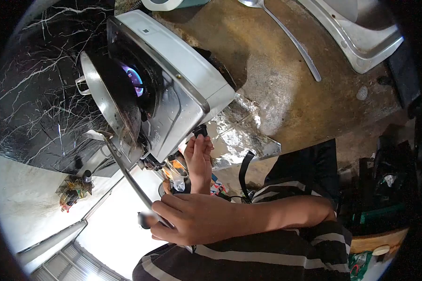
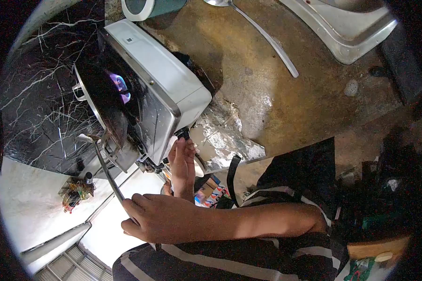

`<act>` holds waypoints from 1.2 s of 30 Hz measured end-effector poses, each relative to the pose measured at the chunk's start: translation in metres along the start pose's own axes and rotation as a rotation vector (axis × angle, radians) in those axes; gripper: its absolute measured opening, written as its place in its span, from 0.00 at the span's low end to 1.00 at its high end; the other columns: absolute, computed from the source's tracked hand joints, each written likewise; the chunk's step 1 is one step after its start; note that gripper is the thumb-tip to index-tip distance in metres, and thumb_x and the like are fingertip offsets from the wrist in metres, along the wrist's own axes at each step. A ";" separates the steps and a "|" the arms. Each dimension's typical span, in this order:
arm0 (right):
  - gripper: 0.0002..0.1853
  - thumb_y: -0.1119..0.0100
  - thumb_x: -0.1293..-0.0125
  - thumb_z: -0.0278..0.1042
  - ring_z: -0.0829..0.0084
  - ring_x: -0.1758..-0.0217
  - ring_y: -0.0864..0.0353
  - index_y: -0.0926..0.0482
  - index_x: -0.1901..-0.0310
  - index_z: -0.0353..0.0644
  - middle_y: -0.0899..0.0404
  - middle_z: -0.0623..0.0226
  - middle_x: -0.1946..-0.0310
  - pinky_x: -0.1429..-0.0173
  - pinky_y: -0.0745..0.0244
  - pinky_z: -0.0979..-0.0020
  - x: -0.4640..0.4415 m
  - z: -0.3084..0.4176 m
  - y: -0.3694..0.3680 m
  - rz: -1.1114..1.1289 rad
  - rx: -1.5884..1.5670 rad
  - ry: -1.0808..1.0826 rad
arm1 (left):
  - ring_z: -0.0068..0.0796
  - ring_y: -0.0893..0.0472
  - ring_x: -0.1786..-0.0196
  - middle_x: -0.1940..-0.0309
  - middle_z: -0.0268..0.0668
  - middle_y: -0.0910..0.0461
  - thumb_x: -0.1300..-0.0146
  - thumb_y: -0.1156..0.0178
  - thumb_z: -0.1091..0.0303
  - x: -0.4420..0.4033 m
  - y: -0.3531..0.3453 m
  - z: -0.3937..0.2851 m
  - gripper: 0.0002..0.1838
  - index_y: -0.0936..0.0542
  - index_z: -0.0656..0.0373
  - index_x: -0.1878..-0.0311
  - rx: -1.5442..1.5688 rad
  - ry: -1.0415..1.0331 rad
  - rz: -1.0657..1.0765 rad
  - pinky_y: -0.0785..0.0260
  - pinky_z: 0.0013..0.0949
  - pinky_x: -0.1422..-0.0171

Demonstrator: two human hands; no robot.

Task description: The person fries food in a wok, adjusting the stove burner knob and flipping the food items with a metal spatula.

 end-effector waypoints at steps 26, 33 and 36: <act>0.12 0.43 0.45 0.34 0.61 0.60 0.21 0.29 0.64 0.32 0.27 0.46 0.61 0.58 0.20 0.68 0.002 0.001 0.001 -0.015 -0.114 -0.039 | 0.22 0.18 0.65 0.67 0.38 0.18 0.33 0.41 0.70 -0.003 0.001 0.000 0.06 0.25 0.61 0.64 -0.042 -0.033 -0.027 0.24 0.24 0.56; 0.13 0.43 0.45 0.34 0.61 0.61 0.21 0.30 0.65 0.32 0.27 0.44 0.61 0.57 0.20 0.67 0.001 0.001 0.004 -0.062 -0.138 -0.034 | 0.22 0.19 0.65 0.67 0.38 0.18 0.33 0.40 0.70 -0.002 -0.001 -0.002 0.06 0.25 0.61 0.63 -0.058 -0.047 -0.051 0.24 0.24 0.56; 0.13 0.43 0.45 0.34 0.60 0.61 0.21 0.30 0.65 0.32 0.28 0.45 0.61 0.57 0.20 0.67 0.001 0.002 0.005 -0.045 -0.140 -0.042 | 0.22 0.19 0.66 0.67 0.38 0.18 0.33 0.40 0.70 -0.001 -0.002 -0.002 0.05 0.25 0.61 0.62 -0.093 -0.053 -0.072 0.25 0.23 0.57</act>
Point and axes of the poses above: each hand's wrist, its own x-axis away from the middle knuckle, its own y-axis out of the back of the hand, z = x × y, the point moved 4 cm from there along -x, towards the middle knuckle
